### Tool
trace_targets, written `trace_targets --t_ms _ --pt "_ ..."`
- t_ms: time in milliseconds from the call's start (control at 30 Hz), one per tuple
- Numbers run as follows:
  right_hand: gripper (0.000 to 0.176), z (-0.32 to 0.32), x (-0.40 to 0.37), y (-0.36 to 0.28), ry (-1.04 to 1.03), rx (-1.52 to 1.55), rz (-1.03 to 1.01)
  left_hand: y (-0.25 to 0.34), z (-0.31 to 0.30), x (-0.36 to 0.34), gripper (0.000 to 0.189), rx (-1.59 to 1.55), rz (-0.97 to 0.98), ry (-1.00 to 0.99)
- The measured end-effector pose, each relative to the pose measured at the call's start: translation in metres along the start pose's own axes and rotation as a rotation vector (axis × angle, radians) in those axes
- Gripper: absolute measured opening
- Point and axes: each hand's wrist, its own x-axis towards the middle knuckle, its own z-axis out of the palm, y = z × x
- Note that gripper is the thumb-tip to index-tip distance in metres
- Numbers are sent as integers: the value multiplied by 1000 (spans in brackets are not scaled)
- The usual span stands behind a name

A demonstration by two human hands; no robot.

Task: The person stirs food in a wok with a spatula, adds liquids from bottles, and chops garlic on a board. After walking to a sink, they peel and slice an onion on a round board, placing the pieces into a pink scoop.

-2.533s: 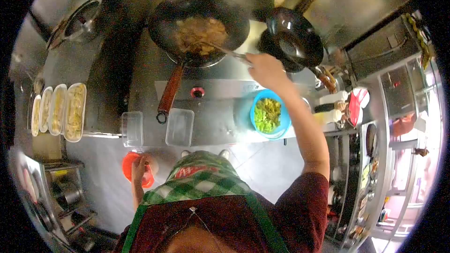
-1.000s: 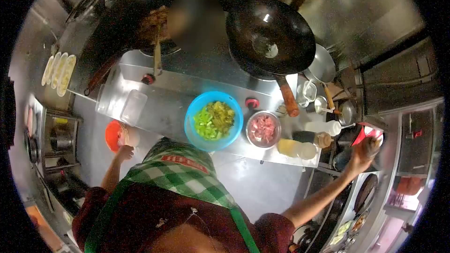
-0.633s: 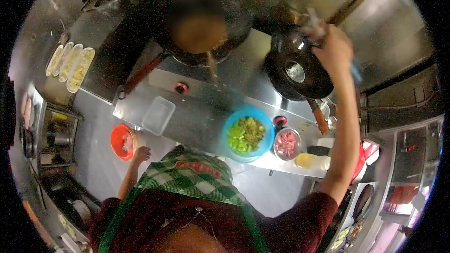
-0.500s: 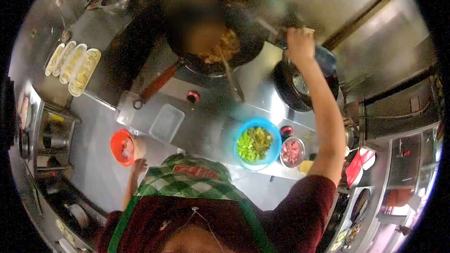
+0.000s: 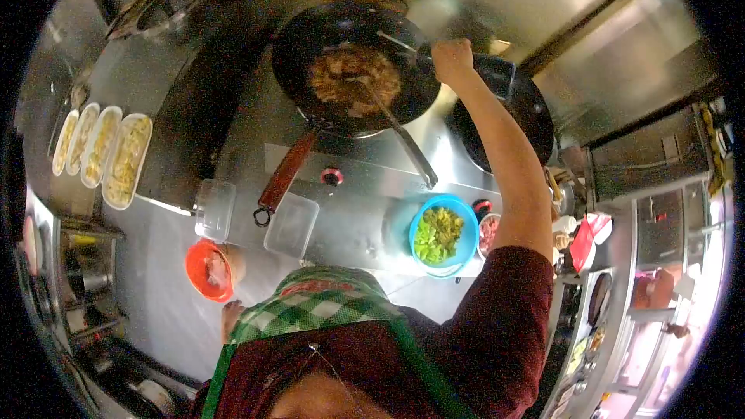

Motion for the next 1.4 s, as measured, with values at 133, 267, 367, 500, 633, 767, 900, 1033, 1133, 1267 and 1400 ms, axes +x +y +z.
trace_targets --t_ms 133,267,367,500,633,767,900,1033,1133,1267,1400 --pt "62 1 -27 28 33 527 168 16 10 49 16 -29 151 -239" --pt "54 34 -39 80 407 1364 222 43 45 46 15 72 111 -192" --pt "35 0 -119 124 494 1789 391 41 49 68 19 177 -116 -262" --pt "30 -27 -251 198 743 1728 673 20 82 39 21 505 -122 -287" --pt "35 7 -397 275 792 1376 857 1 115 15 22 819 -118 -404" --pt "33 153 -515 324 980 1003 1068 12 170 -21 23 1015 -3 -528" --pt "60 330 -588 296 798 865 1387 36 238 -37 24 979 167 -554" --pt "70 472 -590 219 848 992 1509 66 300 -100 25 1180 420 -451" --pt "69 473 -567 171 835 1291 1557 77 321 -121 25 1187 578 -373" --pt "52 497 -567 142 729 1299 1511 103 355 -98 31 1133 562 -526" --pt "39 428 -628 136 416 611 1454 102 430 -65 60 390 89 -346"
